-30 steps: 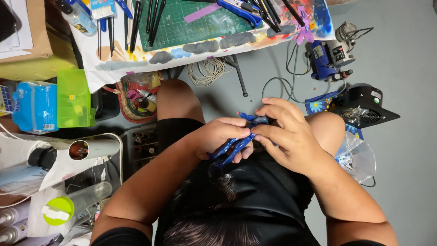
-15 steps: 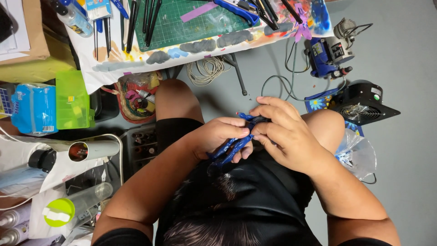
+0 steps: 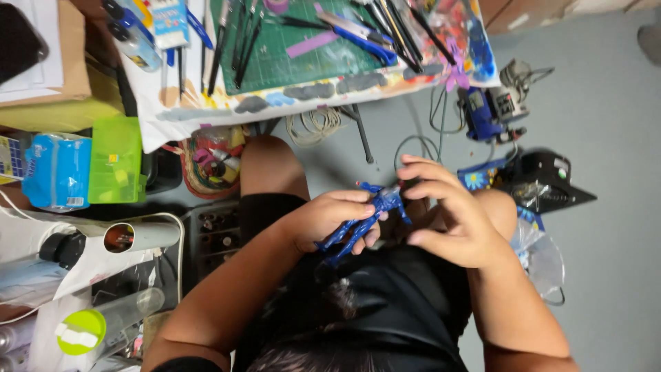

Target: Customizing a blue action figure using a small tool and a smartphone for reference.

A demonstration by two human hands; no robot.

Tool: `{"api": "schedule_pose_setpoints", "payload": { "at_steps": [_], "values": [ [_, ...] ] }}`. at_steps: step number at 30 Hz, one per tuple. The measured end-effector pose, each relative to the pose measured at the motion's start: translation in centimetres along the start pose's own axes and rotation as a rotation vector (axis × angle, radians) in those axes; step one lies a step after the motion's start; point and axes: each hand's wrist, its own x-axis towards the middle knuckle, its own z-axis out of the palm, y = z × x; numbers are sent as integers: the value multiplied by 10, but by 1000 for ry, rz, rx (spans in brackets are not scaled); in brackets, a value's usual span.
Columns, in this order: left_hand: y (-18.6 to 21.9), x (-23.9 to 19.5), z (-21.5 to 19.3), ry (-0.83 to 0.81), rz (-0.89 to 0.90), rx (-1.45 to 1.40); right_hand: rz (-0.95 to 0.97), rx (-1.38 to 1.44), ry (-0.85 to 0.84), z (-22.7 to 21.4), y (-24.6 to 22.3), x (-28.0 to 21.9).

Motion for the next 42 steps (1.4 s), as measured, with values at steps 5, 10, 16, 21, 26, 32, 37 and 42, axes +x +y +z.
{"api": "schedule_pose_setpoints", "payload": {
  "at_steps": [5,10,16,21,26,32,37,42],
  "values": [
    [0,-4,-21,93,95,-104,99,-78,281,-19,61,7],
    [6,-16,-34,187,200,-233,114,-400,317,-6,98,75],
    [30,-47,-40,277,347,-249,-153,-736,113,15,170,158],
    [37,-67,-46,338,421,-181,-129,-891,-7,29,209,209],
    [70,-85,-22,404,295,-81,-106,-1014,-149,43,220,231],
    [71,-85,-29,339,296,-84,-174,-1017,-176,37,185,220],
    [68,-79,-28,226,290,-59,144,-521,49,17,138,175],
    [85,-78,7,204,213,126,307,964,271,-3,76,112]
  ]
}}
